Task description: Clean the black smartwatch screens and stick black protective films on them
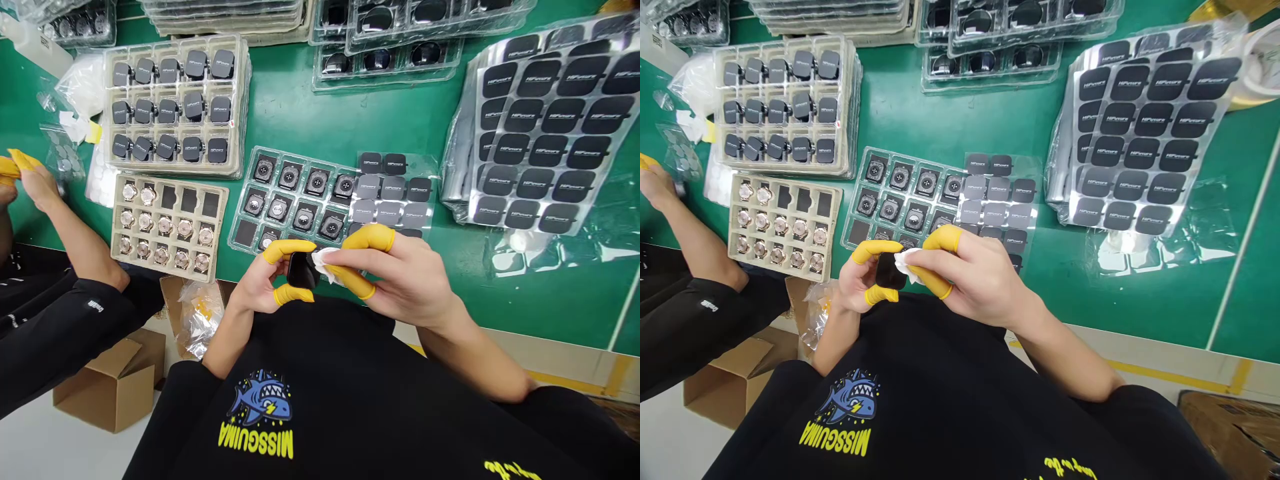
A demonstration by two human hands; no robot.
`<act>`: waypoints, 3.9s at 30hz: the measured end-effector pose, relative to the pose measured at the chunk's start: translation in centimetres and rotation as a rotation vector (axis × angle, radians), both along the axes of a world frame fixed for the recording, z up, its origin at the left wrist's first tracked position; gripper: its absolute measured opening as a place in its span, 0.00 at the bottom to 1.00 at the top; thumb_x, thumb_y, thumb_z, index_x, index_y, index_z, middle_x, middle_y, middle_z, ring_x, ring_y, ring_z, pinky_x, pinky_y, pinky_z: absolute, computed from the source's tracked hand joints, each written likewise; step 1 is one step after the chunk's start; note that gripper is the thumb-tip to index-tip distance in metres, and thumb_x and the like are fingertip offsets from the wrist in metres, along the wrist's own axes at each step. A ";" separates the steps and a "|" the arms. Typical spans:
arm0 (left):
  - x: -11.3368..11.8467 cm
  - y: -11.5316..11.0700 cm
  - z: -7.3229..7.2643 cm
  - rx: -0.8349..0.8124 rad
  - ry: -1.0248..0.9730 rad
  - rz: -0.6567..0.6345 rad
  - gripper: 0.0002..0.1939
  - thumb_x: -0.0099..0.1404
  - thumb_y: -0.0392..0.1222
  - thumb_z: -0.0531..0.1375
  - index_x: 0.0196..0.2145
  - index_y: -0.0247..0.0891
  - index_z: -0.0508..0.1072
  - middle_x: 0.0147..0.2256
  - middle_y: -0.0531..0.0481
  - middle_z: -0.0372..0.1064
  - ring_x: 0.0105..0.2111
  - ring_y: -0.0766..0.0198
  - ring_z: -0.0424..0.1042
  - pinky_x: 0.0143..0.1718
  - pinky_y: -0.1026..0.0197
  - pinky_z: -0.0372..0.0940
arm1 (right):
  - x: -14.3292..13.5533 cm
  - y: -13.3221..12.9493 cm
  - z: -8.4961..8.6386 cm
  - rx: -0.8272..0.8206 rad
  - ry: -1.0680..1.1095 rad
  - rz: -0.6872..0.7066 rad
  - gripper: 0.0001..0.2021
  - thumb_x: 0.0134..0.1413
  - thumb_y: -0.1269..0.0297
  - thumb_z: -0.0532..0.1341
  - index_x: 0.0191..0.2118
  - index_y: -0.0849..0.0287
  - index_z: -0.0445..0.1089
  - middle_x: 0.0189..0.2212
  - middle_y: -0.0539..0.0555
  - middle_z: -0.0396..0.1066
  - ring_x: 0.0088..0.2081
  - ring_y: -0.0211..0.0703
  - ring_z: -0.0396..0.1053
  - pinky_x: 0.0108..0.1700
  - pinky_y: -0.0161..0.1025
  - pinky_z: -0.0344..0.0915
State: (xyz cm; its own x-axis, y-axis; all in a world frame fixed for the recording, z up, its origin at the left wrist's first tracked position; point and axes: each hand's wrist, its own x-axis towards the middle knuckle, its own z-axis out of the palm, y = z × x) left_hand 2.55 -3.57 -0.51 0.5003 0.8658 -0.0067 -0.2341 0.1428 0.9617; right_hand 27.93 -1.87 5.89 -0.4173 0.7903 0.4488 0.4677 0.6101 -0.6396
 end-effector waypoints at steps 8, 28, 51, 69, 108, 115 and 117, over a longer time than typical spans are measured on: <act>0.0 0.3 -0.1 0.060 0.052 0.035 0.42 0.60 0.65 0.80 0.64 0.44 0.77 0.44 0.48 0.82 0.37 0.59 0.84 0.37 0.60 0.80 | -0.3 0.1 -0.1 -0.043 0.079 0.221 0.08 0.77 0.70 0.66 0.54 0.53 0.80 0.38 0.51 0.80 0.35 0.39 0.77 0.34 0.36 0.67; -0.3 0.3 0.3 0.034 0.064 0.043 0.45 0.57 0.69 0.81 0.63 0.43 0.78 0.43 0.48 0.82 0.35 0.60 0.82 0.35 0.62 0.78 | 0.2 -0.6 0.6 -0.035 0.083 0.219 0.08 0.77 0.68 0.66 0.55 0.52 0.78 0.35 0.50 0.77 0.32 0.39 0.76 0.32 0.37 0.67; -0.5 0.2 -0.5 0.065 -0.061 0.079 0.32 0.69 0.53 0.77 0.67 0.50 0.76 0.37 0.54 0.76 0.22 0.69 0.74 0.20 0.67 0.71 | 5.0 -3.0 -4.4 0.042 -0.266 -0.360 0.04 0.74 0.65 0.66 0.46 0.53 0.81 0.38 0.52 0.82 0.30 0.40 0.73 0.32 0.38 0.63; 1.9 4.3 -1.1 0.170 0.056 0.173 0.29 0.68 0.52 0.78 0.62 0.45 0.79 0.41 0.47 0.85 0.33 0.60 0.87 0.34 0.62 0.82 | 9.4 -3.6 -8.9 -0.241 -0.100 -1.043 0.22 0.72 0.49 0.62 0.63 0.52 0.75 0.53 0.62 0.77 0.46 0.54 0.78 0.44 0.52 0.80; 7.1 12.7 -3.4 0.010 0.320 0.051 0.33 0.68 0.64 0.76 0.59 0.42 0.74 0.52 0.40 0.85 0.55 0.48 0.86 0.63 0.45 0.75 | 3.9 2.5 -10.8 -0.316 -0.186 -0.414 0.42 0.76 0.45 0.65 0.84 0.56 0.51 0.72 0.72 0.72 0.79 0.76 0.61 0.75 0.76 0.62; 7.0 12.8 -3.4 -0.036 0.255 0.010 0.34 0.67 0.65 0.76 0.58 0.42 0.73 0.50 0.40 0.87 0.53 0.49 0.87 0.59 0.46 0.78 | 2.5 2.1 -11.7 -0.343 -0.108 -0.469 0.42 0.75 0.43 0.65 0.83 0.55 0.53 0.73 0.72 0.71 0.76 0.74 0.67 0.73 0.74 0.65; 7.1 13.0 -3.3 -0.033 0.235 -0.007 0.33 0.67 0.64 0.76 0.58 0.42 0.74 0.48 0.42 0.87 0.51 0.51 0.88 0.58 0.47 0.79 | 2.4 2.1 -11.9 -0.350 -0.085 -0.478 0.42 0.76 0.41 0.64 0.83 0.54 0.53 0.74 0.71 0.71 0.75 0.75 0.67 0.73 0.74 0.64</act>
